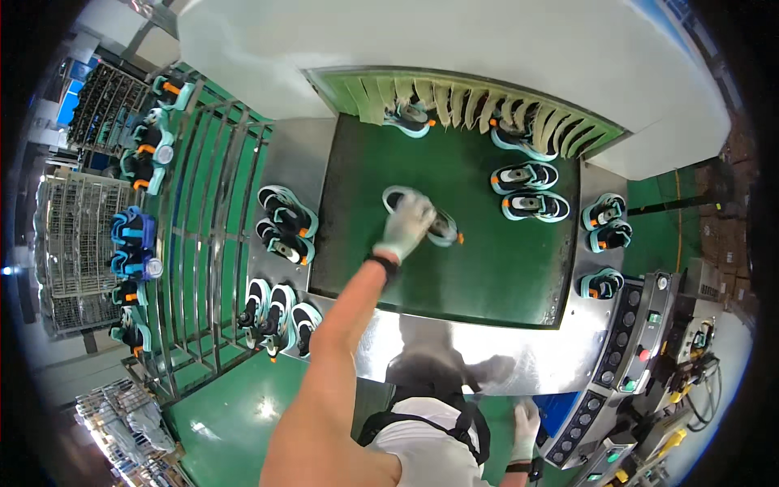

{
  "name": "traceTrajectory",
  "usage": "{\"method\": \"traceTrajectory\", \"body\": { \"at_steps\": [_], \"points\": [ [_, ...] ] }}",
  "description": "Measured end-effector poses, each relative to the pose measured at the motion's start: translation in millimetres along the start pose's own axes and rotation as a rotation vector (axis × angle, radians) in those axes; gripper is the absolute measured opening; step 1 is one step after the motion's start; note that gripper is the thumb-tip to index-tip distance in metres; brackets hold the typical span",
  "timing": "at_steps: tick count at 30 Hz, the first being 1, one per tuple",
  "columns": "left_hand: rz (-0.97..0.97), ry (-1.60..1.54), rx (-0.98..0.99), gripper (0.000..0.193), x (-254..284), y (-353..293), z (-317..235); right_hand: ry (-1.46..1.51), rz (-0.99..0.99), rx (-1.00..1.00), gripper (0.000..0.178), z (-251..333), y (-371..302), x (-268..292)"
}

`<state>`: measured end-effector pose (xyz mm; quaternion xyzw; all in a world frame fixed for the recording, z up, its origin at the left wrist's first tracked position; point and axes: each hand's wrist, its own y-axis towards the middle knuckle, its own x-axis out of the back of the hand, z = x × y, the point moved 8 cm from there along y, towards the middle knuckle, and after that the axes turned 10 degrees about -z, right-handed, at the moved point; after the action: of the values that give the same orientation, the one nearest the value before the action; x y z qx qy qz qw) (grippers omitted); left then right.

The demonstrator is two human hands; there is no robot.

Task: Operating a shoe lasting machine and managing shoes on a conveyor belt.

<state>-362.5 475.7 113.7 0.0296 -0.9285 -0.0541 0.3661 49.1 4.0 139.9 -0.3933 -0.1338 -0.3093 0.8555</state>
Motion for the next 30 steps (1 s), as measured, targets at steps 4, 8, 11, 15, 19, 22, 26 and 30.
{"method": "traceTrajectory", "body": {
  "at_steps": [4, 8, 11, 15, 19, 22, 26, 30],
  "points": [
    [0.357, -0.043, -0.242, 0.027, -54, -117, -100, 0.070, 0.154, 0.212, 0.061, 78, -6, -48],
    [0.786, -0.220, -0.569, 0.028, -123, -248, -255, -0.420, -0.109, 0.709, 0.072, 108, -32, -33],
    [1.023, -0.237, -0.533, 0.028, -135, -299, -347, -0.274, -0.144, 0.581, 0.056, 149, -41, 12],
    [0.950, -0.519, -1.078, 0.030, -135, -355, -494, -0.005, -0.404, 0.466, 0.060, 88, -56, 130],
    [1.046, -0.774, -1.220, 0.056, -124, -426, -631, 0.693, -0.366, 0.109, 0.058, 9, -92, 225],
    [1.003, -0.890, -1.142, 0.059, -149, -470, -696, 1.325, -0.378, 0.240, 0.060, -36, -131, 283],
    [1.179, -0.916, -0.898, 0.053, -214, -529, -749, 1.643, -0.542, 0.241, 0.058, -99, -168, 337],
    [1.298, -0.898, -0.956, 0.051, -279, -607, -812, 1.717, -0.795, 0.239, 0.057, -165, -184, 390]
  ]
}}
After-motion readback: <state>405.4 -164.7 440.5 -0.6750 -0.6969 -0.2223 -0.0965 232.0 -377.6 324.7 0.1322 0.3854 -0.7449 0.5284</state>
